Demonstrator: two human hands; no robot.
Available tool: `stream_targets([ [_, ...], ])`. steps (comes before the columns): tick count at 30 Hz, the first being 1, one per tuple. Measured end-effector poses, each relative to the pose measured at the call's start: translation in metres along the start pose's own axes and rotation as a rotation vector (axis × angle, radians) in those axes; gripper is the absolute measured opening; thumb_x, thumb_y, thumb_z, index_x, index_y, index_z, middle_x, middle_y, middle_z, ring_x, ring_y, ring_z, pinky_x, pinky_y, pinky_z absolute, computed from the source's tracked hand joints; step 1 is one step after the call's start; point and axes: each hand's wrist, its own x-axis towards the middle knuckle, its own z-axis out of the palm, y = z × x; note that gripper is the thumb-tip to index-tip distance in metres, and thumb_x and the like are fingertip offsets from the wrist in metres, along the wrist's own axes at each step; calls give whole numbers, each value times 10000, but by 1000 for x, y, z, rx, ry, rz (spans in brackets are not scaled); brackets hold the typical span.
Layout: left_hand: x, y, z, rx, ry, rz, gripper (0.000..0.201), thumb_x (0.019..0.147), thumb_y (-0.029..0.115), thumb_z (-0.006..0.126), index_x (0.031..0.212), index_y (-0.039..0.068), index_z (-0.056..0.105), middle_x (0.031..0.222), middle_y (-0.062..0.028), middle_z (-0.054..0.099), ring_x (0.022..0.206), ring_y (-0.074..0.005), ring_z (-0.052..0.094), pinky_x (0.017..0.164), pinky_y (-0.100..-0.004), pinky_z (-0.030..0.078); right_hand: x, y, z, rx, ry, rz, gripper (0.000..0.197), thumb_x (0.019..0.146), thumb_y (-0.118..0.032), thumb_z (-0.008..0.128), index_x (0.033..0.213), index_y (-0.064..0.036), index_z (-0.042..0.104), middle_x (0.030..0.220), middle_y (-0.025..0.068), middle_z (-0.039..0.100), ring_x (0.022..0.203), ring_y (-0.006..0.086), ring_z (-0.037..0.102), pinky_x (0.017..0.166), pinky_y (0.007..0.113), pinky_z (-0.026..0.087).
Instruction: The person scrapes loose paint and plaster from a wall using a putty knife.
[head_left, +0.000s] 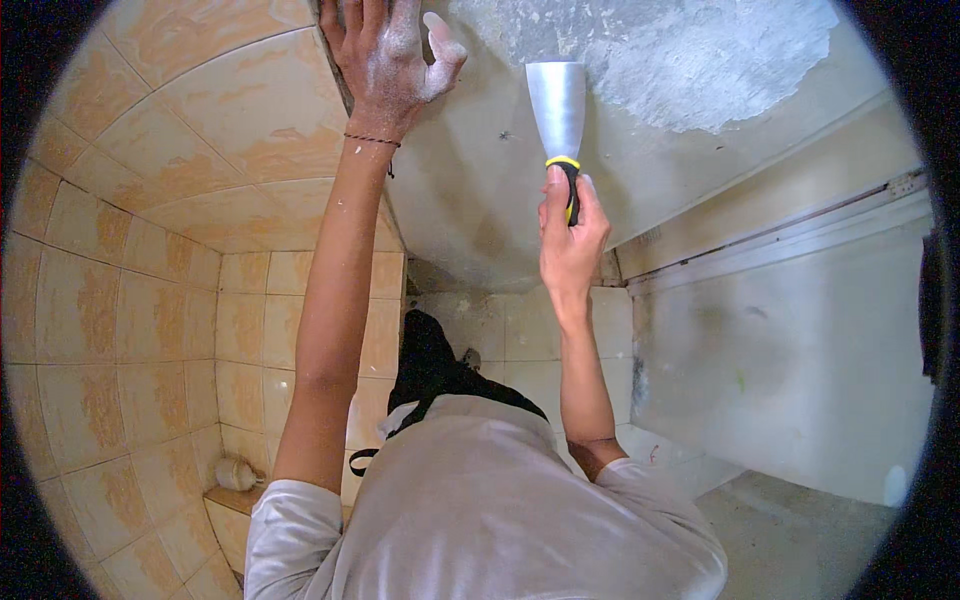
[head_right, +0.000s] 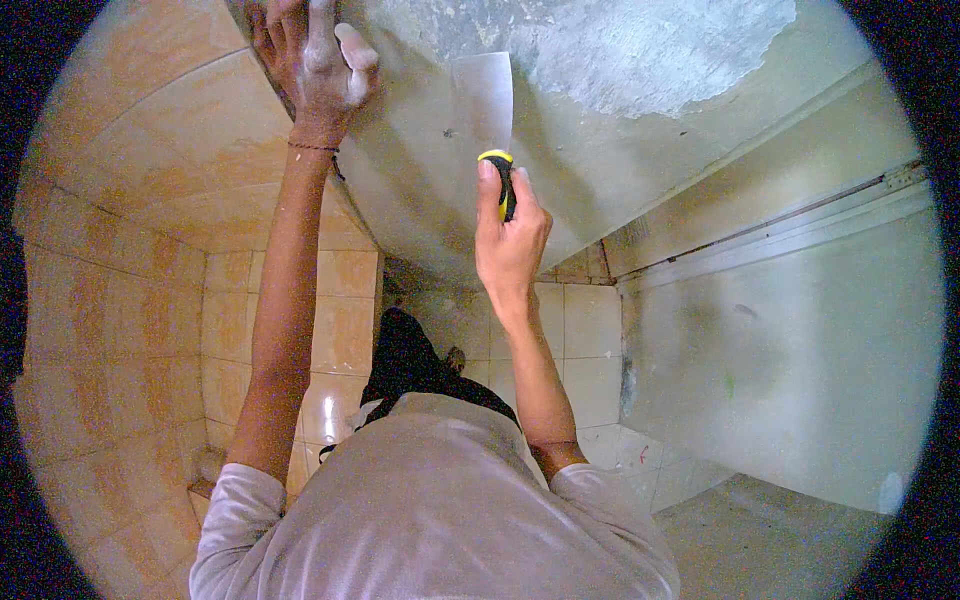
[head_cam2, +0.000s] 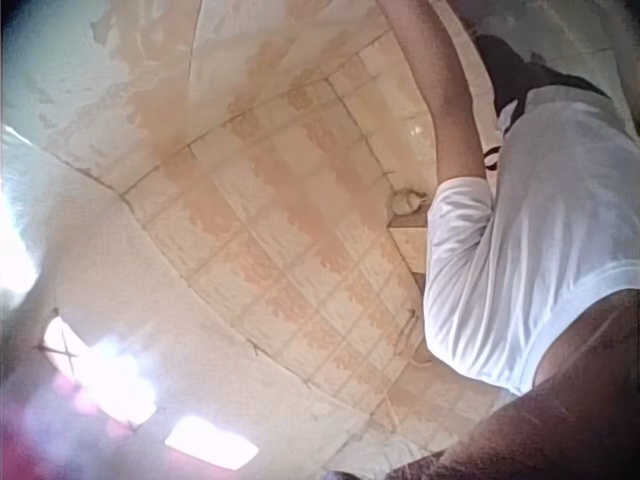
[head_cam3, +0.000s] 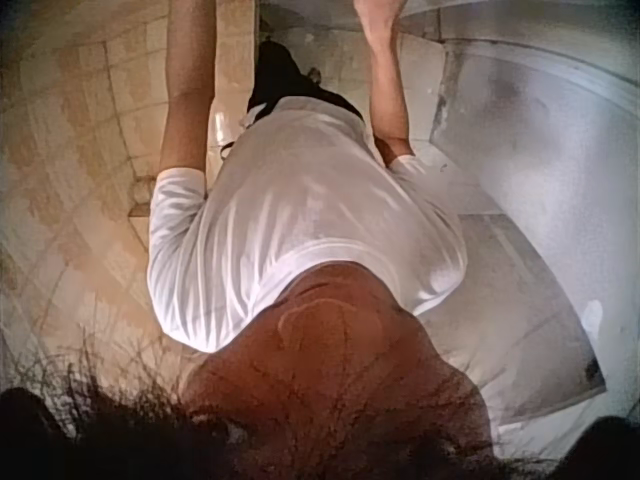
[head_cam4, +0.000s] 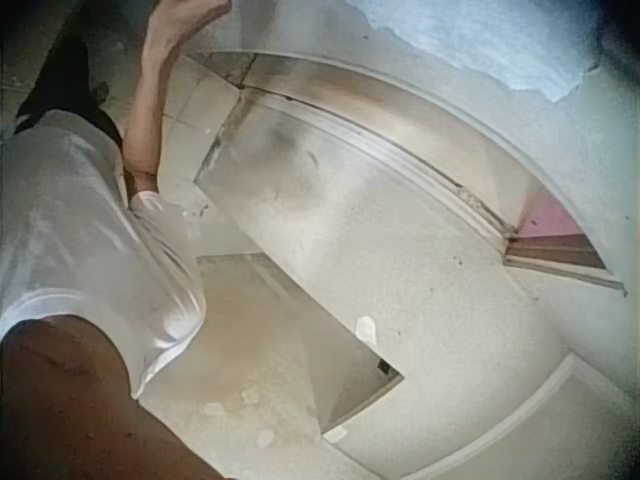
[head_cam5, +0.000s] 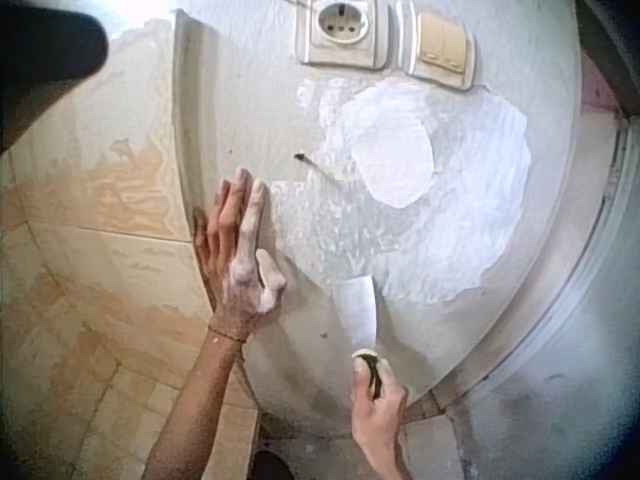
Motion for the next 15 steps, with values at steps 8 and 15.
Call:
stream_targets([
  [8,-4,-3,8,-87,99,59,951,981,754,132,1551,60,448,1621,-131,402,1517,-339,327,1241,-525,162,-1,-8,-11,-104,-86,-119,325,1087,-301,531,1037,4,631,760,20,534,649,101,496,601,257,420],
  [15,-4,-2,6,-145,56,5,978,971,774,109,1555,64,442,1621,-131,403,1515,-338,332,1245,-529,152,12,-17,-12,-311,120,-411,279,1056,-226,597,1149,35,565,957,168,547,845,321,600,797,404,474],
])
